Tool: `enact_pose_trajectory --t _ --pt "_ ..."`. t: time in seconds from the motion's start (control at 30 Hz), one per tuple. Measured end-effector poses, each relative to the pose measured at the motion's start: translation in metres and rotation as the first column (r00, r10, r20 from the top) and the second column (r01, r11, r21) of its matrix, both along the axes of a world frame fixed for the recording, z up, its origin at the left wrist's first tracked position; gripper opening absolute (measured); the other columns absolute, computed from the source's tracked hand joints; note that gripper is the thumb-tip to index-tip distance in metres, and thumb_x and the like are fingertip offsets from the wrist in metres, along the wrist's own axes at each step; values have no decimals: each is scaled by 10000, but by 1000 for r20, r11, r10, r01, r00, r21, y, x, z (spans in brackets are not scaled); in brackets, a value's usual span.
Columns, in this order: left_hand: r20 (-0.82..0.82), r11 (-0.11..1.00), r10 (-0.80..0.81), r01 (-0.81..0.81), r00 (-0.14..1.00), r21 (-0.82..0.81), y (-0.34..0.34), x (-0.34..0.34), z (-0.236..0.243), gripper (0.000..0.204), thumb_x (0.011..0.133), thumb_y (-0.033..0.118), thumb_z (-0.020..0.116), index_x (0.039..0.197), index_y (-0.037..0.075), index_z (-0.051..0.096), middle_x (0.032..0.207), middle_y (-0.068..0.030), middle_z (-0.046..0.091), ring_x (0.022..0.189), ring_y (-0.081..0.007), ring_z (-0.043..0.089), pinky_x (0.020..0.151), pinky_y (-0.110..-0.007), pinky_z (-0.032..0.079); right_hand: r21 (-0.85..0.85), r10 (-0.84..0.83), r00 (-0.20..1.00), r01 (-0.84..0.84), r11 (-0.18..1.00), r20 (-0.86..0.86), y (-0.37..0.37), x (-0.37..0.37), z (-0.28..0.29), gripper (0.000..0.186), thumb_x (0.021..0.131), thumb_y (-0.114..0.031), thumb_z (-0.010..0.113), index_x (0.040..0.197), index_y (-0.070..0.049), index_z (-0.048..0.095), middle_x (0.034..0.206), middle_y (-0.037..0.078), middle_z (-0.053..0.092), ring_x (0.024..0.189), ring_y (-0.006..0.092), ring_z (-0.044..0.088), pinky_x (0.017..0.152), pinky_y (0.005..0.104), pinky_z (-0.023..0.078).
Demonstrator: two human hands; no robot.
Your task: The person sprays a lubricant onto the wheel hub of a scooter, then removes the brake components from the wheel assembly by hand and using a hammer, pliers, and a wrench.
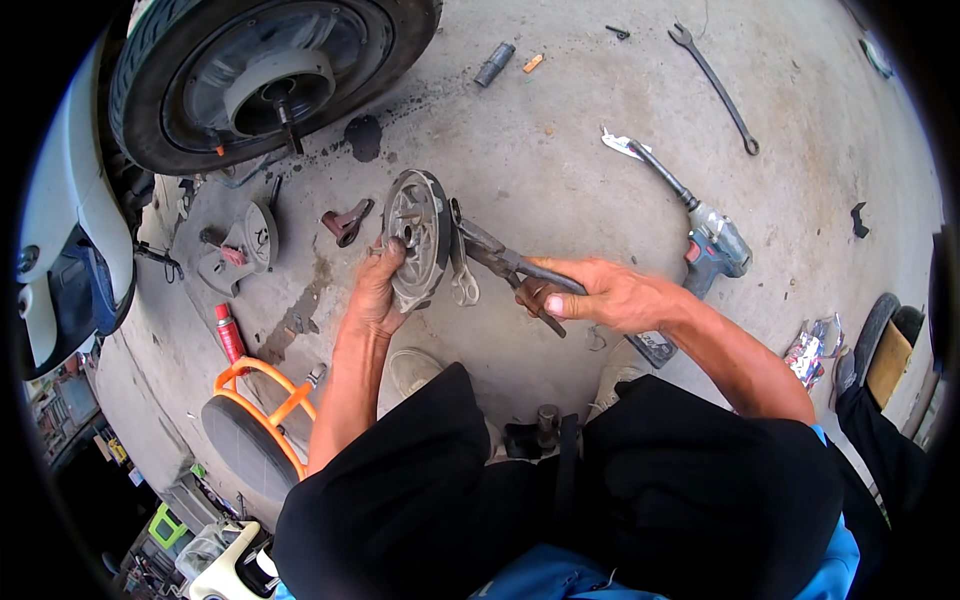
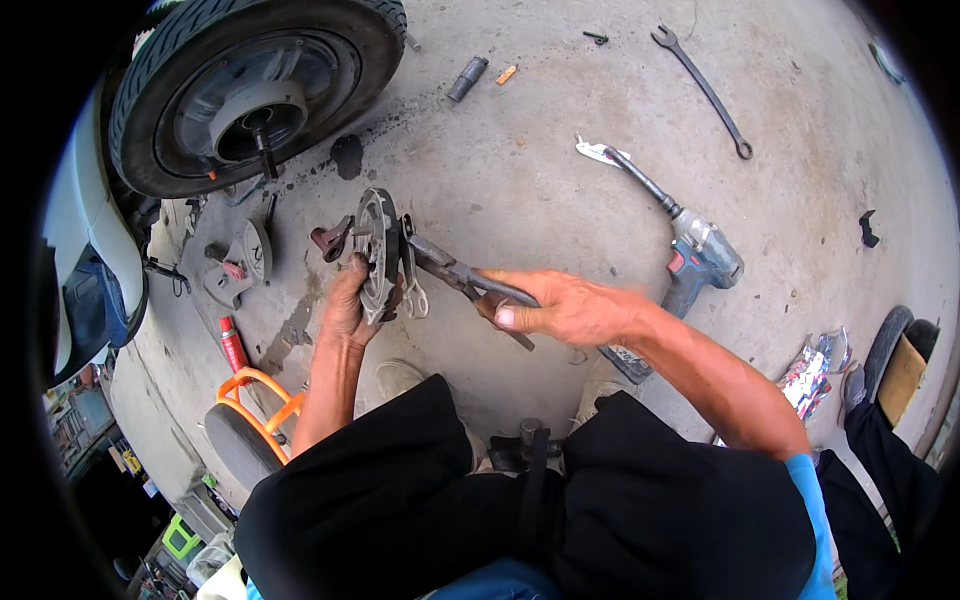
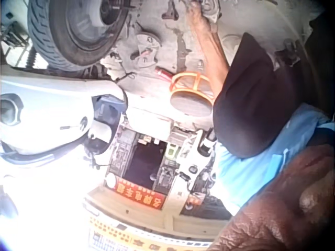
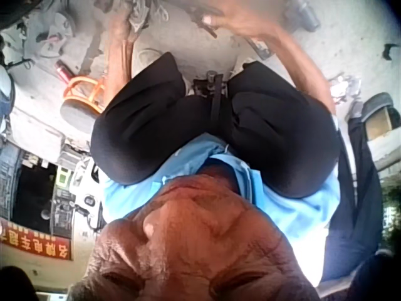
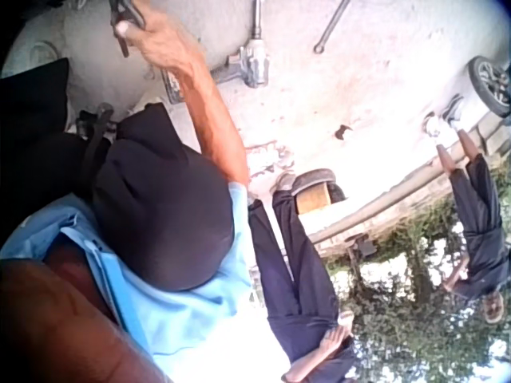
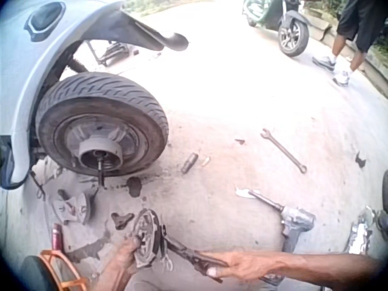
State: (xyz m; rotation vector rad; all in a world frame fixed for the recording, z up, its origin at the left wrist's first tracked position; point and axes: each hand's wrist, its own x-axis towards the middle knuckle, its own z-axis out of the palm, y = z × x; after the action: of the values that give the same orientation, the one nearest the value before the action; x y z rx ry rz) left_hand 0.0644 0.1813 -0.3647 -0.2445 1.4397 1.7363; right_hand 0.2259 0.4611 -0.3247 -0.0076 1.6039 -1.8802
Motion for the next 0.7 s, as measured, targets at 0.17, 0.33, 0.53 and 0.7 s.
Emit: enact_pose_trajectory --t 0.17,0.33,0.53,0.7 --pt "249 954 -5 -70 968 291 -26 -7 -32 598 914 444 778 1303 23 603 1099 -108 730 876 -206 733 726 -343 623 124 -100 986 116 985 -132 -8 11 -11 659 1078 -492 500 1579 -77 398 1159 77 602 1110 222 601 954 388 486" --pt "122 993 33 -47 992 109 -14 -9 -15 476 940 518 715 1066 65 644 789 -42 637 618 -158 606 563 -307 525 552 -183 943 313 773 -278 4 0 33 570 1040 -196 595 1573 -102 414 1063 142 527 867 287 599 844 436 489" --pt "39 998 43 -44 998 37 17 -5 5 446 940 446 746 1132 55 649 844 -52 703 678 -157 672 573 -289 552 601 -144 832 495 627 -536 -6 -6 27 622 959 -59 617 1553 -98 438 995 179 507 706 350 577 656 457 488" --pt "55 999 37 -38 998 13 -7 0 -10 512 926 454 763 1209 45 643 919 -56 727 715 -153 687 560 -283 545 466 -335 659 730 500 -673 6 -15 33 617 892 37 551 1496 -71 483 1012 226 573 728 430 638 631 490 527"
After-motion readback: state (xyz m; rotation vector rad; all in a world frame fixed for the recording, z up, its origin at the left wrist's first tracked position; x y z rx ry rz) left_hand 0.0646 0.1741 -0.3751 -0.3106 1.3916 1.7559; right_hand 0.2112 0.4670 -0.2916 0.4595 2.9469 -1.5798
